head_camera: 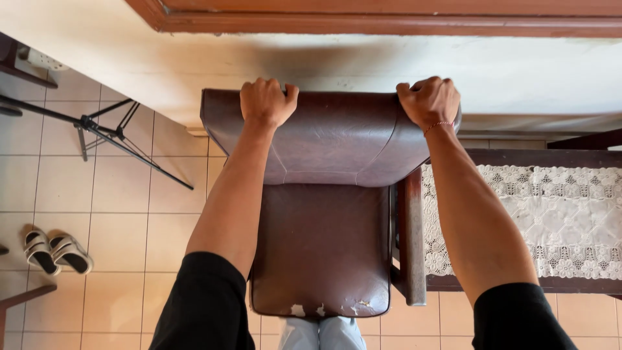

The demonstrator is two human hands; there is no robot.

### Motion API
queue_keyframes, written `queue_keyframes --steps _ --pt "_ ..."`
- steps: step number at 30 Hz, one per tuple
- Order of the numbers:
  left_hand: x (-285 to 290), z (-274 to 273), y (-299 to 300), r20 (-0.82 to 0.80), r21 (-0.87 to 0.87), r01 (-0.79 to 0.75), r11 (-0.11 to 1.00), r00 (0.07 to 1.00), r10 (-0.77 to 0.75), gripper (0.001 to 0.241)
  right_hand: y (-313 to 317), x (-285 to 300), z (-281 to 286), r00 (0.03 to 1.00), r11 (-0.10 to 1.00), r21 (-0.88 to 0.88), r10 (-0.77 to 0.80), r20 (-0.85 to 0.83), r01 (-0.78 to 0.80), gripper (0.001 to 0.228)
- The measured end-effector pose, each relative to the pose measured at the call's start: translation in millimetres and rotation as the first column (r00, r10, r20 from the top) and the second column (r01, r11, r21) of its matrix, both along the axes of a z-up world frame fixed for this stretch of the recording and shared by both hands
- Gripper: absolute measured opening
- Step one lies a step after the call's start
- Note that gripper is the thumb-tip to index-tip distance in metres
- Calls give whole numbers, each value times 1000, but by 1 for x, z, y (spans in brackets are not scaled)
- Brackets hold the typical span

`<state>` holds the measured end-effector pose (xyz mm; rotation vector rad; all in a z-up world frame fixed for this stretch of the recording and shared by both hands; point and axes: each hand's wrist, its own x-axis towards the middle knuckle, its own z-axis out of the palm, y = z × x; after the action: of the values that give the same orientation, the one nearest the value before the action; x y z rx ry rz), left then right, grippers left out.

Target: The recorder tidies up a patio area by aligning chairs, organizing footwear, and sweeping the floor with a broom and dustpan.

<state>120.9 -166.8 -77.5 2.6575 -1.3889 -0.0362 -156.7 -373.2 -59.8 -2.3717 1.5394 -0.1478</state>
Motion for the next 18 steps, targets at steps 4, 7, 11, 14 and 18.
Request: queue_keyframes --steps 4,7,11,14,18 --pt "-1 -11 2 155 -172 51 984 988 -24 57 -1 -6 -4 1000 1000 7 16 14 -16 43" --pt "3 7 -5 -6 -12 -19 1000 1000 19 58 -15 0 -11 986 932 -334 162 38 -140 45" --pt "-4 -6 1 43 -136 36 990 999 -31 55 -4 -13 -10 996 989 -141 62 62 -53 44" --pt "-1 0 -11 5 -115 30 993 1000 -30 55 -11 -9 -4 997 984 -169 61 50 -52 43" --pt "5 -8 -15 41 -90 26 996 999 -22 57 -7 -5 5 996 995 -101 33 80 -25 40"
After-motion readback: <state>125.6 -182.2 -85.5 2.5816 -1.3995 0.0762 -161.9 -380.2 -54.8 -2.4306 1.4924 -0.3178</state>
